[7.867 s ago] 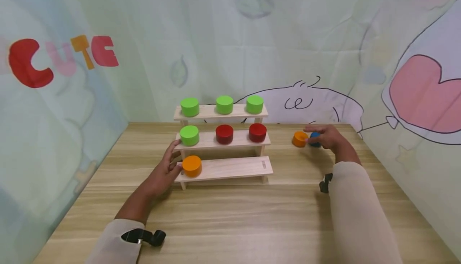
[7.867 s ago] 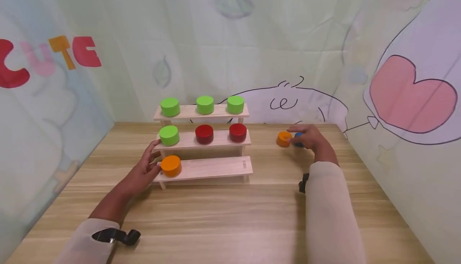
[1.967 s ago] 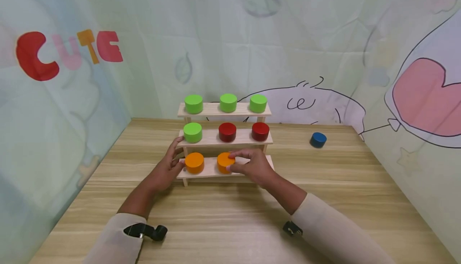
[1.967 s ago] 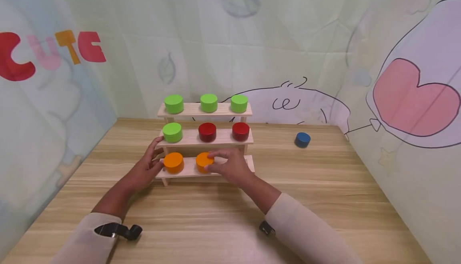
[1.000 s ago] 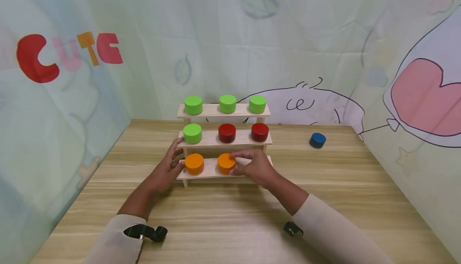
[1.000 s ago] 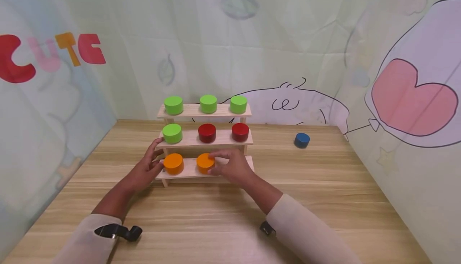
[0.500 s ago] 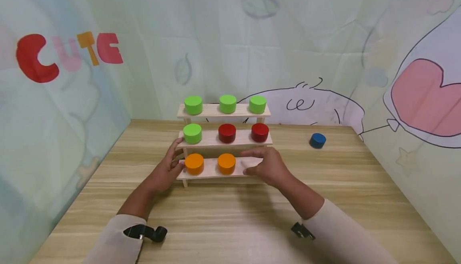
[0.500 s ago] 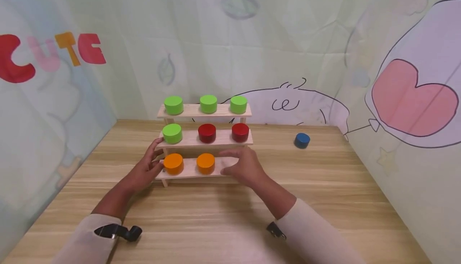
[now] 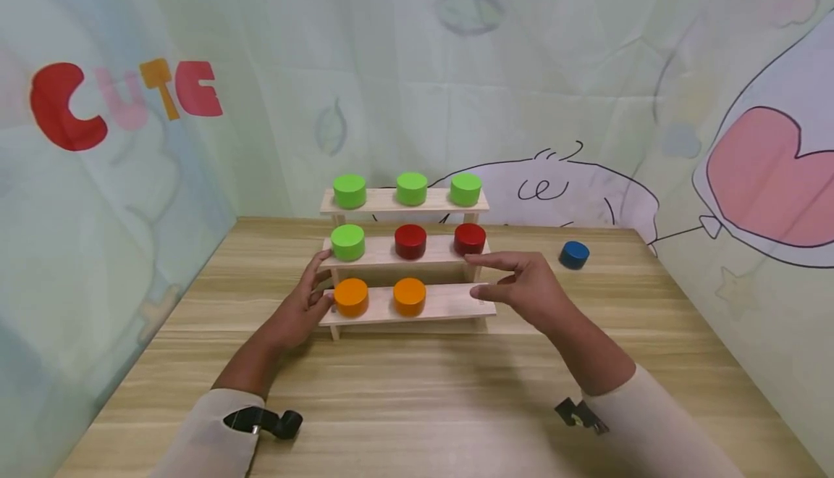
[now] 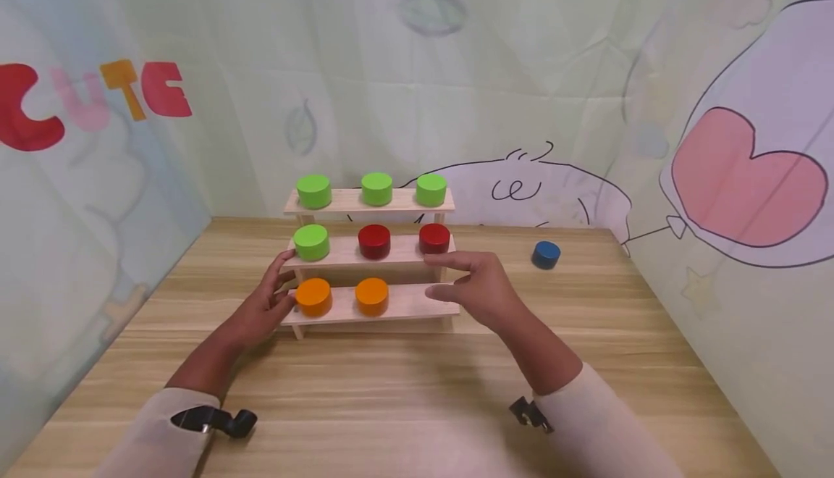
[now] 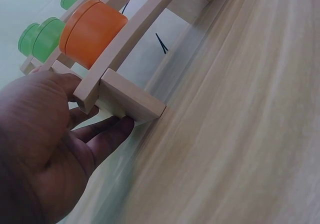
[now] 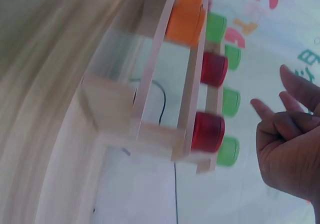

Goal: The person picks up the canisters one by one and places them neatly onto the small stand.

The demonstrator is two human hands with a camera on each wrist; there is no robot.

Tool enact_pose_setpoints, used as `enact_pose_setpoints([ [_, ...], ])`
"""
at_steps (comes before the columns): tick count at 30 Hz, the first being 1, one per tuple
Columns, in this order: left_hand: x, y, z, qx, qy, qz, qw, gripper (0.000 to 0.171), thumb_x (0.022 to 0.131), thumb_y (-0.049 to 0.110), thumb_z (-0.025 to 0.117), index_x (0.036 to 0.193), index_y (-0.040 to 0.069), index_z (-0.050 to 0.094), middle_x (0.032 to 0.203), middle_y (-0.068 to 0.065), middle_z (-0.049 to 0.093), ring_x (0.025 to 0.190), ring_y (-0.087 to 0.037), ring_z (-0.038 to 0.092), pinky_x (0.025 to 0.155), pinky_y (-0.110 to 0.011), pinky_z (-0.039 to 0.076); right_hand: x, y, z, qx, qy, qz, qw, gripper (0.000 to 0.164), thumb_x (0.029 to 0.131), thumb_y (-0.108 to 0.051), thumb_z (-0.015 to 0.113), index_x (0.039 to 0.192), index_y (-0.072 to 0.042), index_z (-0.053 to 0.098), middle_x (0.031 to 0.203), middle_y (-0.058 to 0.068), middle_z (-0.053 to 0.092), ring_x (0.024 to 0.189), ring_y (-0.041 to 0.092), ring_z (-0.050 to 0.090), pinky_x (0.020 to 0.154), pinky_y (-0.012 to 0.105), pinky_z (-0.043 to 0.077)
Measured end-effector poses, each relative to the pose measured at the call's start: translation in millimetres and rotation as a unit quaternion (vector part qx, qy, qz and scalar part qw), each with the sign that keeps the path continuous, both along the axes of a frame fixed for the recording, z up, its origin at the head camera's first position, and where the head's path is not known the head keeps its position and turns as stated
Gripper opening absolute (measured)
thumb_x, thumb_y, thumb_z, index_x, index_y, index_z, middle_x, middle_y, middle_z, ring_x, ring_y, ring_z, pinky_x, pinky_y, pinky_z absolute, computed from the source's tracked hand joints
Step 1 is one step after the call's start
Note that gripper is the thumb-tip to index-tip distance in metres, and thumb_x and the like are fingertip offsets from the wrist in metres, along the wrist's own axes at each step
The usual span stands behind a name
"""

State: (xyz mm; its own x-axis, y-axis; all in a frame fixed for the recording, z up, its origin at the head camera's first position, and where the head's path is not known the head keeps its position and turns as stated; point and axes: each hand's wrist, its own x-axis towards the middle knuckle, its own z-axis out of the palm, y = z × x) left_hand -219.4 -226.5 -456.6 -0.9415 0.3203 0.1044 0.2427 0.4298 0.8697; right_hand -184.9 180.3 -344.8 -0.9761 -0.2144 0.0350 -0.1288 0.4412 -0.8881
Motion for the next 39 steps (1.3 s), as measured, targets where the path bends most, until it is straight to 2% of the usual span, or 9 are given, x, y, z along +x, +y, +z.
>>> enact_pose_setpoints([
  [5, -1.0, 0.1, -1.2, -0.003, -0.007, 0.004, 1.0000, 0.081, 0.116, 0.012, 0.048, 0.175, 0.039, -0.001, 0.177, -0.032, 0.023, 0.155, -0.058, 0.043, 0.121, -0.070, 0.040, -4.4, 25.6, -1.7, -0.029, 0.001, 0.004, 1.000, 0.050, 0.090, -0.014, 0.090, 0.138, -0.023, 0.078, 0.148, 0.003, 0.072, 0.086, 0.019, 0.077, 0.074, 0.026, 0.059],
  [9, -1.6, -0.3, -2.0, -0.002, -0.008, 0.004, 1.0000, 0.081, 0.116, 0.012, 0.049, 0.174, 0.039, -0.001, 0.177, -0.032, 0.023, 0.155, -0.058, 0.043, 0.121, -0.071, 0.040, -8.9, 45.4, -7.7, -0.097, 0.001, 0.007, 0.995, 0.048, 0.093, -0.010, 0.087, 0.140, -0.014, 0.076, 0.126, -0.006, 0.076, 0.055, 0.010, 0.044, 0.056, 0.025, 0.034],
  [12, -1.4, -0.4, -2.3, 0.001, -0.010, 0.004, 0.9999, 0.081, 0.117, 0.013, 0.049, 0.174, 0.040, -0.001, 0.177, -0.032, 0.023, 0.155, -0.058, 0.042, 0.121, -0.071, 0.040, -15.5, 59.9, -15.1, -0.161, -0.006, 0.010, 0.987, 0.045, 0.095, -0.002, 0.082, 0.139, -0.009, 0.075, 0.110, -0.010, 0.070, 0.055, 0.013, 0.021, 0.055, 0.029, 0.021],
  [19, -1.8, -0.7, -4.6, 0.004, -0.014, 0.001, 0.9999, 0.079, 0.117, 0.014, 0.048, 0.174, 0.040, -0.001, 0.178, -0.031, 0.022, 0.156, -0.058, 0.042, 0.121, -0.070, 0.041, -30.8, 91.3, -23.8, -0.297, -0.049, 0.019, 0.954, 0.036, 0.103, 0.007, 0.067, 0.124, -0.018, 0.084, 0.103, -0.016, 0.074, 0.062, 0.018, 0.013, 0.060, 0.033, 0.013],
  [24, -1.7, -0.2, -4.6, 0.002, -0.012, 0.004, 0.9999, 0.078, 0.117, 0.014, 0.048, 0.174, 0.041, 0.001, 0.177, -0.032, 0.024, 0.154, -0.058, 0.044, 0.120, -0.070, 0.043, -41.3, 107.5, -23.5, -0.333, -0.061, 0.020, 0.941, 0.038, 0.108, 0.006, 0.058, 0.119, -0.019, 0.084, 0.095, -0.013, 0.071, 0.063, 0.018, 0.008, 0.060, 0.032, 0.009],
  [28, -1.1, 0.3, -3.0, 0.001, -0.012, 0.005, 0.9999, 0.079, 0.117, 0.013, 0.047, 0.174, 0.039, 0.000, 0.177, -0.032, 0.023, 0.155, -0.058, 0.044, 0.120, -0.069, 0.041, -48.5, 116.5, -24.8, -0.318, -0.059, -0.016, 0.946, 0.031, 0.109, -0.001, 0.062, 0.120, -0.020, 0.084, 0.076, -0.013, 0.056, 0.062, 0.017, 0.011, 0.061, 0.032, 0.011],
  [31, -0.6, 0.3, -2.4, 0.002, -0.015, 0.002, 0.9999, 0.081, 0.117, 0.012, 0.047, 0.174, 0.039, -0.002, 0.178, -0.032, 0.022, 0.155, -0.058, 0.043, 0.121, -0.070, 0.040, -54.1, 122.1, -26.7, -0.277, -0.057, -0.068, 0.957, 0.025, 0.106, -0.007, 0.072, 0.115, -0.026, 0.085, 0.085, -0.012, 0.054, 0.060, 0.011, 0.022, 0.058, 0.029, 0.018],
  [35, -0.8, 0.4, -2.2, 0.007, -0.018, 0.000, 0.9998, 0.080, 0.117, 0.012, 0.047, 0.174, 0.039, -0.002, 0.178, -0.031, 0.022, 0.155, -0.058, 0.043, 0.122, -0.071, 0.040, -65.0, 129.3, -29.1, -0.189, -0.061, -0.139, 0.970, 0.023, 0.102, -0.016, 0.080, 0.113, -0.036, 0.082, 0.117, -0.009, 0.054, 0.061, 0.005, 0.036, 0.058, 0.022, 0.033],
  [39, -1.3, -0.1, -3.6, 0.006, -0.018, 0.004, 0.9998, 0.080, 0.117, 0.013, 0.047, 0.174, 0.041, -0.001, 0.178, -0.031, 0.022, 0.155, -0.057, 0.043, 0.121, -0.070, 0.040, -79.1, 136.0, -32.1, -0.089, -0.058, -0.172, 0.979, 0.042, 0.101, -0.024, 0.080, 0.142, -0.027, 0.073, 0.150, 0.005, 0.053, 0.071, 0.002, 0.051, 0.070, 0.019, 0.049],
])
